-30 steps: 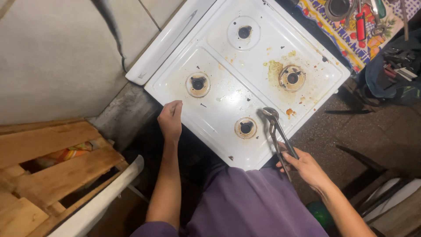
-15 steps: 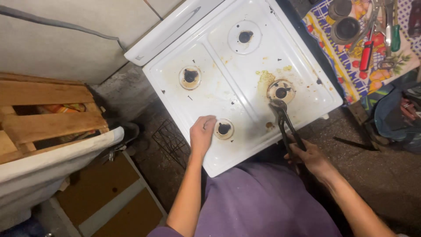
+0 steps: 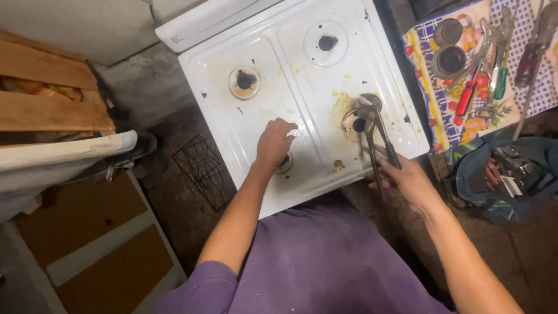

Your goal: The person uses pliers to scrape burnt residue from the surface of a white electric stove. They work on the areas around the burner sockets, removing debris and then wiping the surface with their hand.

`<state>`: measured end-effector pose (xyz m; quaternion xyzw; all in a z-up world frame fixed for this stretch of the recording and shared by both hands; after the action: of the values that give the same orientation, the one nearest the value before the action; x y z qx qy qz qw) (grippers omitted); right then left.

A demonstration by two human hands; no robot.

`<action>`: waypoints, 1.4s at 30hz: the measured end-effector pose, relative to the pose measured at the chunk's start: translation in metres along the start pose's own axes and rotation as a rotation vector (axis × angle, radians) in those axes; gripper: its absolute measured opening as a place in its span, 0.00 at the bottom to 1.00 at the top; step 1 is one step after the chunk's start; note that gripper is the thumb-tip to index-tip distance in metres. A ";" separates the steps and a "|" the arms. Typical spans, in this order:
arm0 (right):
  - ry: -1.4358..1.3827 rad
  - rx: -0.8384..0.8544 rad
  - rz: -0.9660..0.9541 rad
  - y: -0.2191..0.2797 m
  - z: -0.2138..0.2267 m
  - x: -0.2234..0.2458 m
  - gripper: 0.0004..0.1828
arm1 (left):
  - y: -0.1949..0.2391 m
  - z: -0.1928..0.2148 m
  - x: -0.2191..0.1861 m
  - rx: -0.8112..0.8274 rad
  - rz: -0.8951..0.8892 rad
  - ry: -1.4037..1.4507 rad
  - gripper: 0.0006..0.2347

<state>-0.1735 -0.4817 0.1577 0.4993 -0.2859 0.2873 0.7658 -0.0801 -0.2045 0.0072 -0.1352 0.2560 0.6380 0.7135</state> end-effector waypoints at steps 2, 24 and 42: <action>-0.062 0.011 -0.021 0.001 -0.001 -0.003 0.20 | -0.006 -0.014 0.001 0.024 -0.026 -0.030 0.11; -0.285 0.059 -0.108 -0.043 0.040 -0.113 0.18 | -0.003 -0.005 -0.012 -0.044 0.057 -0.003 0.13; -0.249 0.150 -0.187 -0.048 0.037 -0.131 0.24 | 0.097 0.091 0.060 -0.259 0.362 0.059 0.04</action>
<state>-0.2322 -0.5521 0.0466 0.6114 -0.3084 0.1712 0.7084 -0.1541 -0.0923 0.0641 -0.1960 0.2130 0.7790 0.5562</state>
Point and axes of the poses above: each hand's wrist, its own y-axis away from the middle knuckle, its own z-axis out of the back of the hand, x = y × z, the point moved 9 cm from there along -y, towards the middle knuckle, and after that the axes turned 12 degrees about -x, right-handed, at the moved point
